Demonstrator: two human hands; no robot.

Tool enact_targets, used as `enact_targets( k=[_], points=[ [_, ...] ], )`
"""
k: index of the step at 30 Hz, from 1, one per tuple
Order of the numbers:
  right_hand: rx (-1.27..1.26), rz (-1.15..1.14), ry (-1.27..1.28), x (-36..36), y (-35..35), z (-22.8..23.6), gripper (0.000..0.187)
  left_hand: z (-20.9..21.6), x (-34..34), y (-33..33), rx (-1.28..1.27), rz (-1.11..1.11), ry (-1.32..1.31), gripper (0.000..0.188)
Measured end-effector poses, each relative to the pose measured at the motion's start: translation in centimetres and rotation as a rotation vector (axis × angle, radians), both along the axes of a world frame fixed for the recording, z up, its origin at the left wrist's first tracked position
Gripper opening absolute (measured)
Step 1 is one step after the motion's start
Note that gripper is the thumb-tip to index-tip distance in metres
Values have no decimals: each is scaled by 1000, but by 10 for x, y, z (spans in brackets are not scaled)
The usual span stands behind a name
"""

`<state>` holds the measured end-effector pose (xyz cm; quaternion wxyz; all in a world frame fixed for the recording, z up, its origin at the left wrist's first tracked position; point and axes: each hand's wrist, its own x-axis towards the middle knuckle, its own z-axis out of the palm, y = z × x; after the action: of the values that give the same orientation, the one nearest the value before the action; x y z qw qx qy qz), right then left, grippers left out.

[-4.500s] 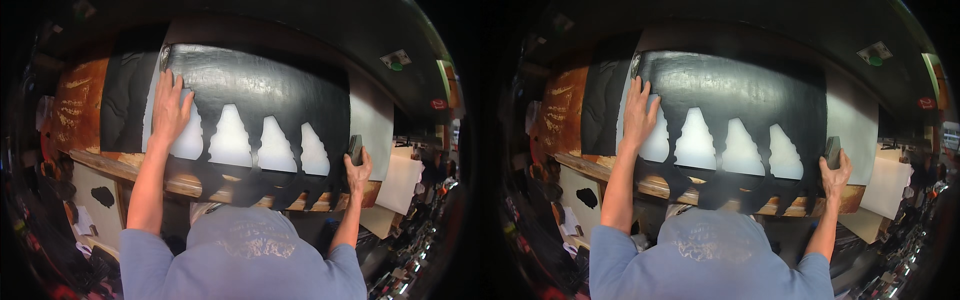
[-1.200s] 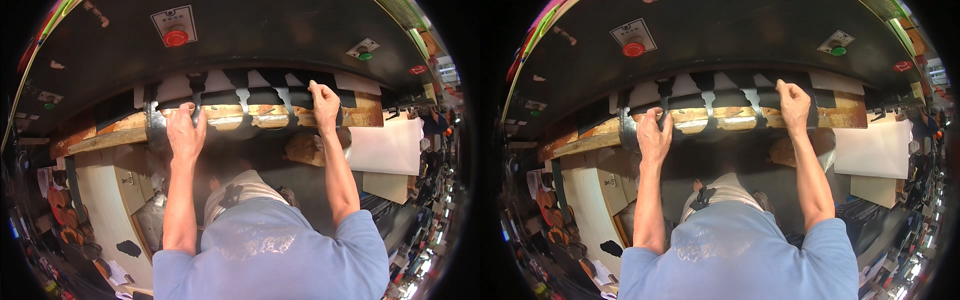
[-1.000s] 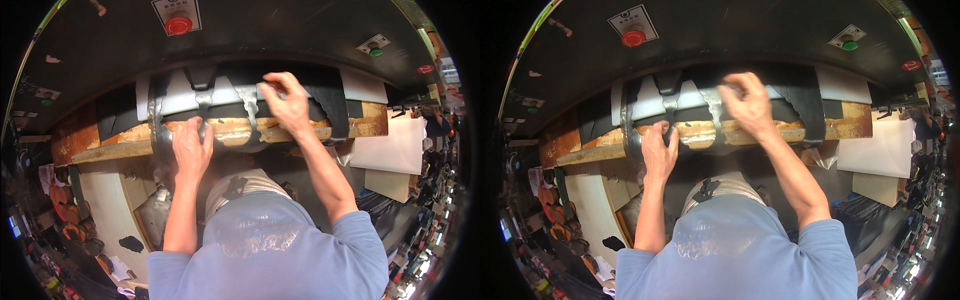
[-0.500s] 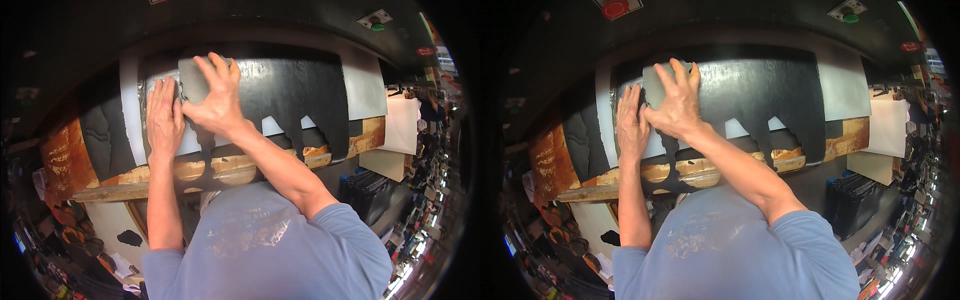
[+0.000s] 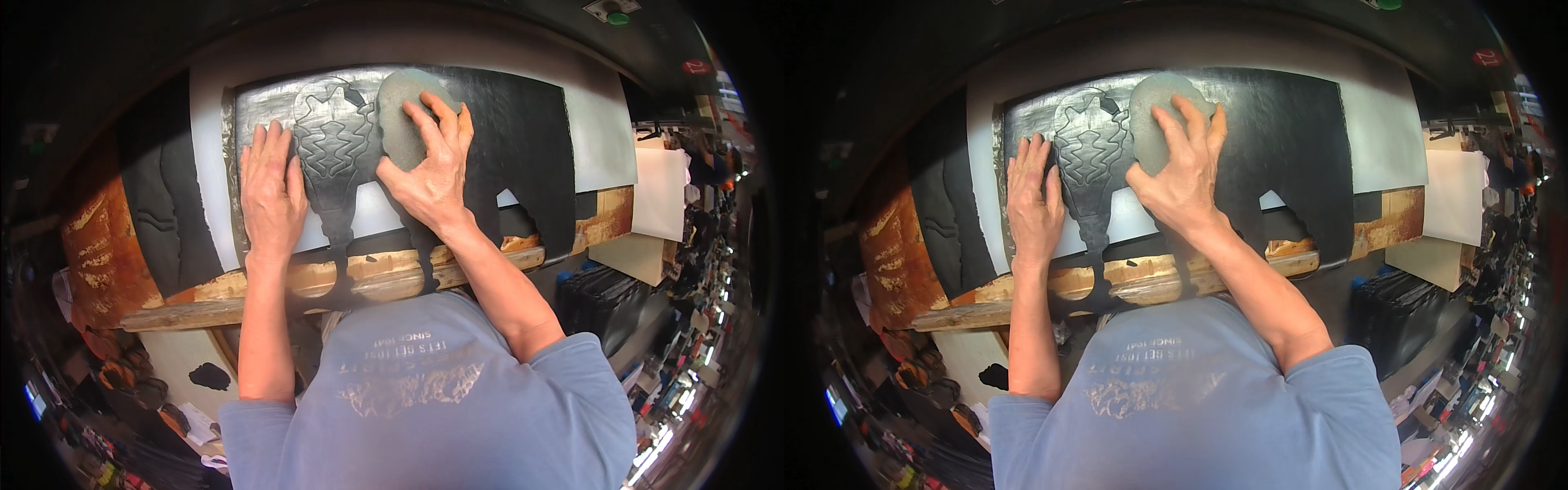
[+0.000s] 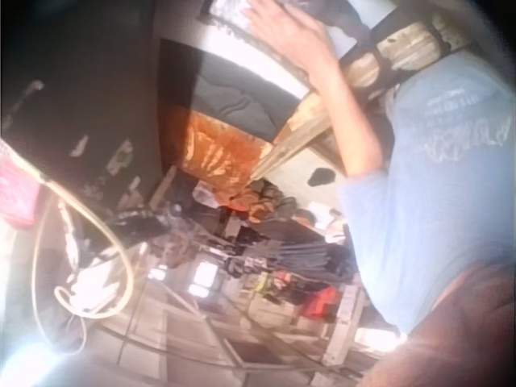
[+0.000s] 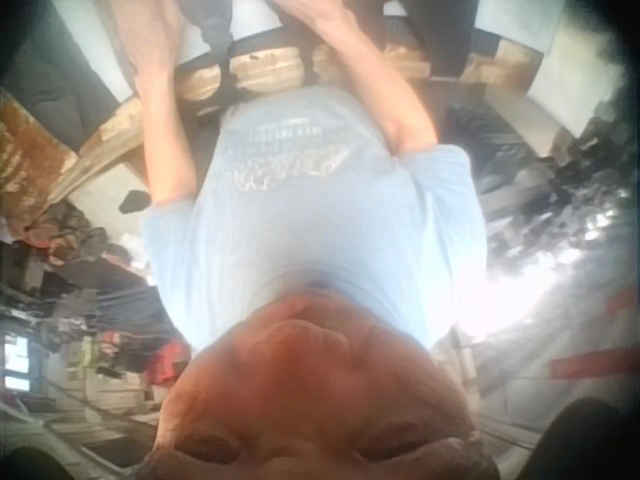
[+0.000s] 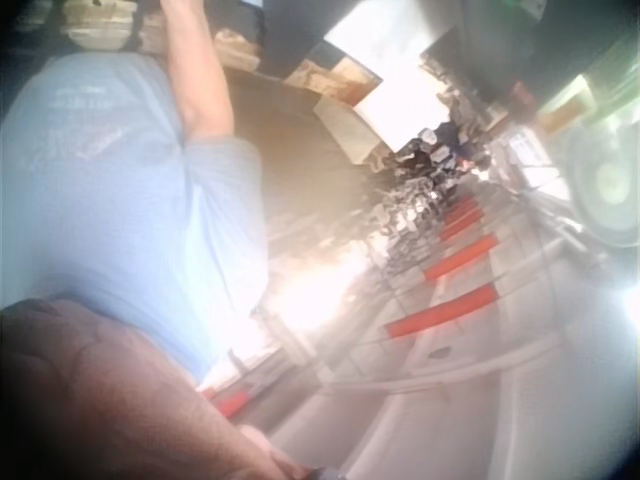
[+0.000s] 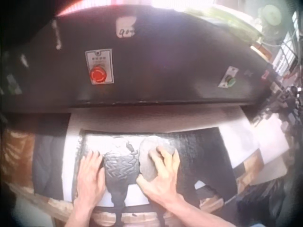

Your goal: The person repeatedly places a black rubber sheet into a roller press, runs it through the rollers, and removes it. They also handle several white rubber pieces, placing them on the sheet and pressing them through the machine. The person folds and unfolds the rubber sheet multiple times during the process.

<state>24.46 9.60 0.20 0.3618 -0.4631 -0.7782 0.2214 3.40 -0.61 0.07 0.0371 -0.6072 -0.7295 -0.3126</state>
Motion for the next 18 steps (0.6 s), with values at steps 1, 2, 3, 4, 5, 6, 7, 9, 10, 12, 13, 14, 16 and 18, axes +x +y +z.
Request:
enact_targets(
  k=[1, 2, 3, 4, 5, 6, 7, 9, 10, 12, 13, 14, 16, 18],
  points=[
    [34, -4, 37, -2, 0, -1, 68, 1, -2, 0, 8, -4, -8, 42],
    [19, 2, 17, -2, 0, 0, 68, 3, -2, -1, 12, -10, -14, 42],
    [25, -1, 14, -3, 0, 1, 68, 7, -2, -3, 35, -7, -59, 40],
    [41, -8, 19, -2, -1, 2, 67, 12, 0, -8, 61, -7, -99, 39],
    [33, -7, 24, -2, 0, 2, 67, 18, 3, -12, 71, -2, -141, 37],
    [28, -13, 37, -2, 0, 1, 67, 25, 8, -21, 70, -18, -219, 34],
    [33, -7, 46, -2, -1, -1, 67, 32, 17, -35, 48, -19, -324, 30],
    [38, -25, 56, -4, -2, -5, 67, 43, 46, -69, -30, -23, -473, 14],
    [83, -29, 68, -6, -1, -7, 67, 46, 64, -85, -118, -41, -646, 10],
    [84, -42, 107, -10, -2, -8, 67, 35, 94, -98, 34, -204, -509, 7],
    [57, -28, 87, -11, -2, -6, 68, 28, 101, -100, 11, -257, -357, 11],
    [77, -36, 90, -11, -2, -3, 69, 18, 106, -97, 37, -267, -201, 16],
    [-3, 42, 24, -1, 1, 8, 71, 6, 110, -98, 80, -286, -131, 18],
    [-89, -20, 253, 22, 11, 24, 61, -3, 106, -97, 173, -286, -118, 18]
  ],
)
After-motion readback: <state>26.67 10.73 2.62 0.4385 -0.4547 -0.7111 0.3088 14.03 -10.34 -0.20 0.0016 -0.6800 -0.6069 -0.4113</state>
